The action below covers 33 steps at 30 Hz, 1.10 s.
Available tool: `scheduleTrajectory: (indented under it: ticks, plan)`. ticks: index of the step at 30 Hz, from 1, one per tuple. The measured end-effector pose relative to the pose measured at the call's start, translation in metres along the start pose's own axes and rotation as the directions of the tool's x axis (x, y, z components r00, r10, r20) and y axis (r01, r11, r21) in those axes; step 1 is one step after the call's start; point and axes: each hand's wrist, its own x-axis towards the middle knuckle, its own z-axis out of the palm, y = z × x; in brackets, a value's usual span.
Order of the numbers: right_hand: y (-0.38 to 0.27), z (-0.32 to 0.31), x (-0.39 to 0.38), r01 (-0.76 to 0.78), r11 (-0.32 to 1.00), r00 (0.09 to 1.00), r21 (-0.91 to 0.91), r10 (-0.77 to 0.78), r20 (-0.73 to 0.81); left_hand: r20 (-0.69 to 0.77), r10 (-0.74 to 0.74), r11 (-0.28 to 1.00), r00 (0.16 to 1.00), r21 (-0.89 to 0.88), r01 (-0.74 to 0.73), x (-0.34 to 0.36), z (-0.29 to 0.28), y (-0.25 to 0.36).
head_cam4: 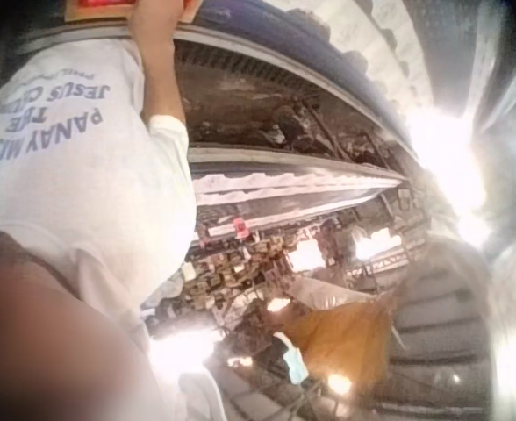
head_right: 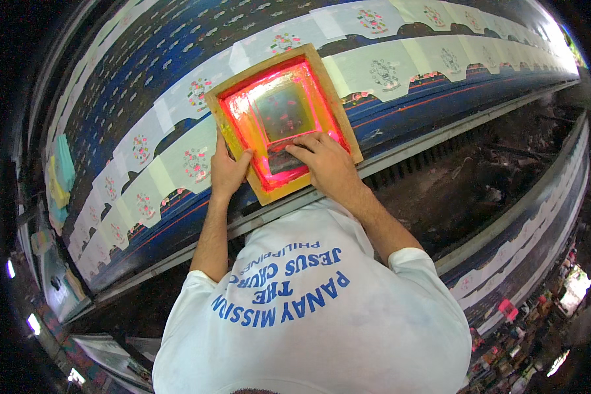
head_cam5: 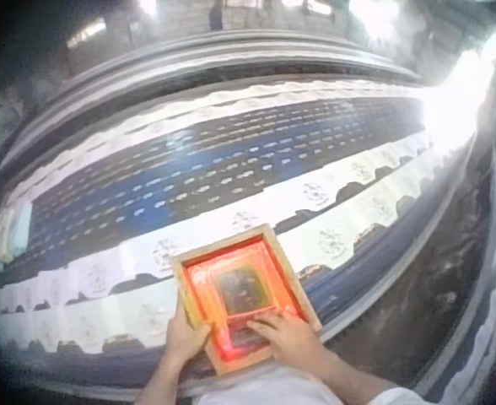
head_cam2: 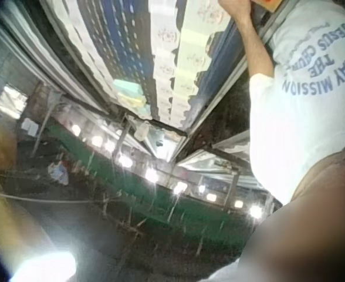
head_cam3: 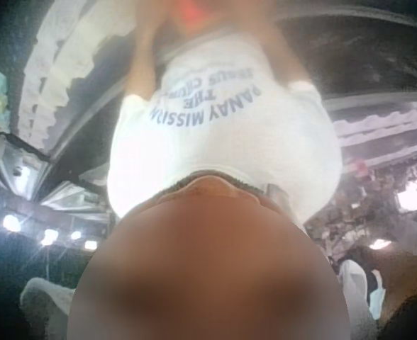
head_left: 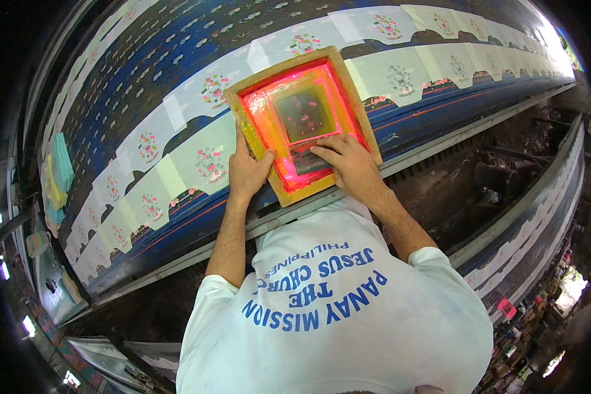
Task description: The person holds a wooden frame with a mesh screen over a tray of pink liquid and repeatedly rubs the screen with a dark pad. The person moves the frame along a long table lined with patterned paper sheets while continuing to rub the screen.
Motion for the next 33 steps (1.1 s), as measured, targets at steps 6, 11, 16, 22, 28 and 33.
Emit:
scheduleTrajectory:
  ticks: [6, 11, 16, 22, 28, 33]
  plan:
    - [0.009, -0.014, 0.001, -0.012, 1.0, 0.995, 0.022, 0.01, 0.098, 0.033, -0.092, 0.994, 0.995, -0.047, 0.094, 0.004, 0.005, 0.004]
    - [0.015, -0.013, 0.002, 0.012, 1.0, 0.996, 0.016, -0.014, 0.093, -0.001, -0.052, 0.991, 0.999, -0.125, 0.051, 0.004, 0.011, -0.002]
    - [0.02, -0.012, 0.0, 0.045, 0.999, 0.993, 0.002, -0.045, 0.106, -0.018, -0.02, 0.989, 1.0, -0.146, 0.017, 0.005, 0.016, 0.002]
    - [0.025, -0.014, 0.002, 0.114, 0.993, 0.988, 0.0, -0.114, 0.105, -0.02, -0.03, 0.998, 0.999, -0.056, 0.028, 0.003, 0.016, -0.009]
    - [0.052, -0.032, 0.075, 0.107, 0.994, 0.972, 0.028, -0.11, 0.208, 0.072, -0.221, 0.974, 0.973, 0.06, 0.217, 0.006, 0.006, 0.027]
    - [0.07, -0.018, 0.147, 0.128, 0.992, 0.979, 0.022, -0.13, 0.159, 0.02, -0.054, 0.993, 0.998, 0.109, 0.052, 0.005, 0.007, 0.011]
